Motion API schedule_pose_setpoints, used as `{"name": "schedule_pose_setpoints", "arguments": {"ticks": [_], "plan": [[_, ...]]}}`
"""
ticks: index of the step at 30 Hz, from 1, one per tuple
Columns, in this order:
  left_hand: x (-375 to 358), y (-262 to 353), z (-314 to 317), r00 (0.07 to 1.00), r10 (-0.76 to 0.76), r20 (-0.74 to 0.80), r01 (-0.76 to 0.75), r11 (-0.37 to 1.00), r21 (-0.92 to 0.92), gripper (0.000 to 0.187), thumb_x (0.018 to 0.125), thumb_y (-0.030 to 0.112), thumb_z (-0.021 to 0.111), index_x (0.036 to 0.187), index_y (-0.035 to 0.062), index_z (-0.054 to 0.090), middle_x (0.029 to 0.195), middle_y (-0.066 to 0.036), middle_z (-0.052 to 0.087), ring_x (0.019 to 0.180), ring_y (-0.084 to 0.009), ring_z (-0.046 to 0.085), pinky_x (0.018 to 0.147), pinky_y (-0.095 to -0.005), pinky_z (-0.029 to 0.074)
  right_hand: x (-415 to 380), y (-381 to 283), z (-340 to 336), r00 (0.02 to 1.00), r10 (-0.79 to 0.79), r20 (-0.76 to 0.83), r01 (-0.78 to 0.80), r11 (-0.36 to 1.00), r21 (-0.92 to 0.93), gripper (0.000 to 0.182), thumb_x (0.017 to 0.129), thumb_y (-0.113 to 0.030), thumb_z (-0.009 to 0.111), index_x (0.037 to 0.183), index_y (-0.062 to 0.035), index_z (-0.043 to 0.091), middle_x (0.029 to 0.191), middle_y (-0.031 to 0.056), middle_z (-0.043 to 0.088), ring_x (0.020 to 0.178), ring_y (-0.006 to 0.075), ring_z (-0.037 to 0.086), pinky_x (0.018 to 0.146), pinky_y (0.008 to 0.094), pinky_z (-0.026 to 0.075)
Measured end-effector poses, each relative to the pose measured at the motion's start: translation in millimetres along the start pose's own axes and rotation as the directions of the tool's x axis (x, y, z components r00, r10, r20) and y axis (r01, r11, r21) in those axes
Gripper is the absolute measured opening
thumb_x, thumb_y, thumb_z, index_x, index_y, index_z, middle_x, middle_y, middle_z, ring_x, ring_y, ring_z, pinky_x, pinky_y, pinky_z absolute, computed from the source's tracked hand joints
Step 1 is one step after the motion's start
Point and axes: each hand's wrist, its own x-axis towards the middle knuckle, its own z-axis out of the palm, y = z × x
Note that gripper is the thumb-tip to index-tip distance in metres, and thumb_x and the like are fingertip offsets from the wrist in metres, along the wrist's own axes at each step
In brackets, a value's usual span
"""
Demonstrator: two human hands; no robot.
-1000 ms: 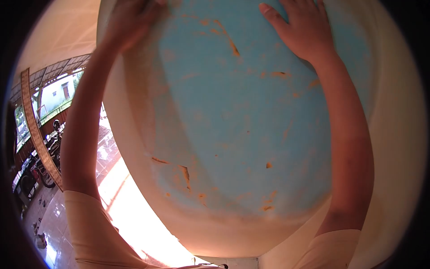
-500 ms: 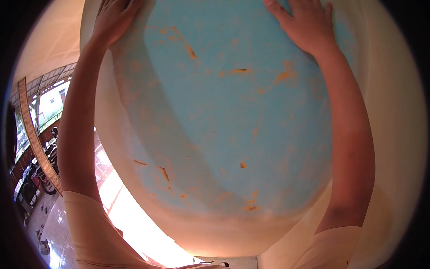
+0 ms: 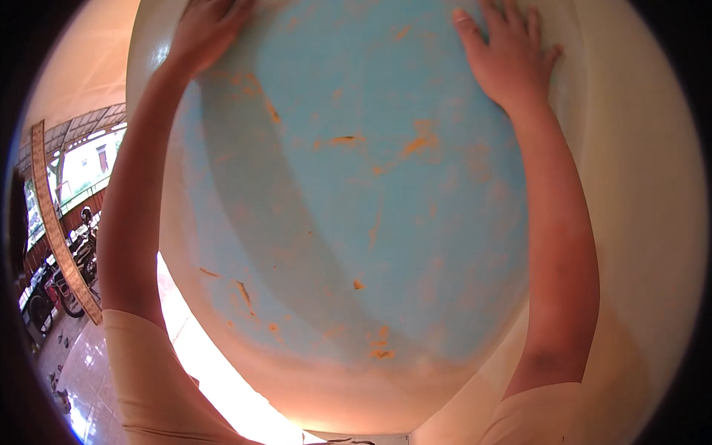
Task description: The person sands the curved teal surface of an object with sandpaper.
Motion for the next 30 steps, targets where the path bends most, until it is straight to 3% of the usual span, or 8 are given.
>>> {"name": "schedule_pose_setpoints", "arguments": {"ticks": [4, 8, 10, 13, 21, 25, 27, 30], "plan": [[26.3, 38.4, 11.0, 0.990, -0.135, -0.036, 0.135, 0.991, 0.004, 0.072, 0.106, 0.060, 0.029, 0.164, 0.0181, 0.025, 0.172, -0.011, 0.014, 0.159, -0.0318, 0.006, 0.128, -0.0458, 0.005, 10.0, 28.3, 6.7, 0.993, -0.114, 0.032, 0.115, 0.993, -0.021, 0.060, 0.109, -0.041, 0.037, 0.164, -0.0194, 0.025, 0.171, 0.0110, 0.015, 0.157, 0.0352, 0.013, 0.126, 0.0578, 0.008], [17.7, 146.1, 58.9, 0.918, 0.277, -0.283, -0.309, 0.948, -0.073, 0.069, 0.105, 0.057, 0.034, 0.161, 0.0156, 0.033, 0.170, -0.012, 0.020, 0.158, -0.0317, 0.011, 0.129, -0.0466, 0.008, 9.8, 57.4, 18.2, 0.981, -0.190, -0.023, 0.191, 0.979, 0.066, 0.054, 0.110, -0.034, 0.036, 0.161, -0.0174, 0.033, 0.169, 0.0134, 0.024, 0.156, 0.0349, 0.020, 0.126, 0.0519, 0.013], [-11.6, 182.0, 18.8, 0.919, 0.393, -0.031, -0.391, 0.897, -0.207, 0.068, 0.105, 0.055, 0.035, 0.160, 0.0149, 0.035, 0.170, -0.012, 0.021, 0.158, -0.0322, 0.013, 0.129, -0.0464, 0.008, 6.7, 54.4, 18.8, 0.984, -0.176, -0.034, 0.178, 0.982, 0.062, 0.053, 0.110, -0.034, 0.037, 0.160, -0.0167, 0.036, 0.168, 0.0140, 0.026, 0.155, 0.0354, 0.021, 0.126, 0.0526, 0.013], [9.6, 140.7, 43.3, 0.867, 0.454, -0.208, -0.479, 0.873, -0.090, 0.066, 0.106, 0.055, 0.034, 0.159, 0.0149, 0.037, 0.170, -0.012, 0.021, 0.157, -0.0325, 0.014, 0.129, -0.0465, 0.008, 10.2, 53.4, 20.6, 0.983, -0.172, -0.057, 0.176, 0.982, 0.072, 0.052, 0.110, -0.036, 0.036, 0.158, -0.0155, 0.039, 0.167, 0.0145, 0.029, 0.155, 0.0359, 0.023, 0.126, 0.0541, 0.013], [42.0, 87.3, 23.0, 0.993, -0.111, -0.038, 0.112, 0.994, 0.000, 0.066, 0.107, 0.056, 0.028, 0.163, 0.0197, 0.029, 0.172, -0.008, 0.015, 0.159, -0.0280, 0.006, 0.129, -0.0440, 0.003, 2.9, 56.9, 30.8, 0.988, -0.130, -0.089, 0.134, 0.990, 0.042, 0.055, 0.110, -0.042, 0.034, 0.157, -0.0126, 0.041, 0.165, 0.0146, 0.033, 0.153, 0.0363, 0.026, 0.125, 0.0575, 0.012], [36.4, 180.5, 61.9, 0.927, 0.204, -0.314, -0.241, 0.967, -0.084, 0.069, 0.105, 0.056, 0.036, 0.160, 0.0146, 0.034, 0.169, -0.011, 0.023, 0.158, -0.0315, 0.011, 0.129, -0.0476, 0.008, 6.3, 59.1, 33.1, 0.979, 0.004, -0.206, 0.046, 0.971, 0.235, 0.053, 0.110, -0.040, 0.035, 0.154, -0.0110, 0.044, 0.162, 0.0150, 0.037, 0.152, 0.0345, 0.029, 0.125, 0.0563, 0.015], [12.1, 218.3, 27.1, 0.939, 0.338, -0.067, -0.344, 0.905, -0.252, 0.068, 0.105, 0.054, 0.037, 0.159, 0.0125, 0.035, 0.169, -0.011, 0.024, 0.158, -0.0311, 0.012, 0.129, -0.0465, 0.009, 8.3, 71.1, 39.7, 0.982, 0.032, -0.185, 0.013, 0.972, 0.234, 0.053, 0.110, -0.039, 0.035, 0.152, -0.0098, 0.046, 0.162, 0.0149, 0.039, 0.152, 0.0339, 0.030, 0.125, 0.0557, 0.015], [20.7, 210.3, 52.3, 0.896, 0.418, -0.152, -0.441, 0.878, -0.185, 0.067, 0.105, 0.053, 0.035, 0.159, 0.0135, 0.035, 0.169, -0.011, 0.025, 0.158, -0.0303, 0.012, 0.129, -0.0449, 0.008, 19.8, 102.0, 63.9, 0.910, -0.197, -0.364, 0.311, 0.906, 0.288, 0.049, 0.106, -0.041, 0.047, 0.154, -0.0288, 0.046, 0.161, 0.0053, 0.043, 0.150, 0.0328, 0.035, 0.121, 0.0590, 0.023]]}}
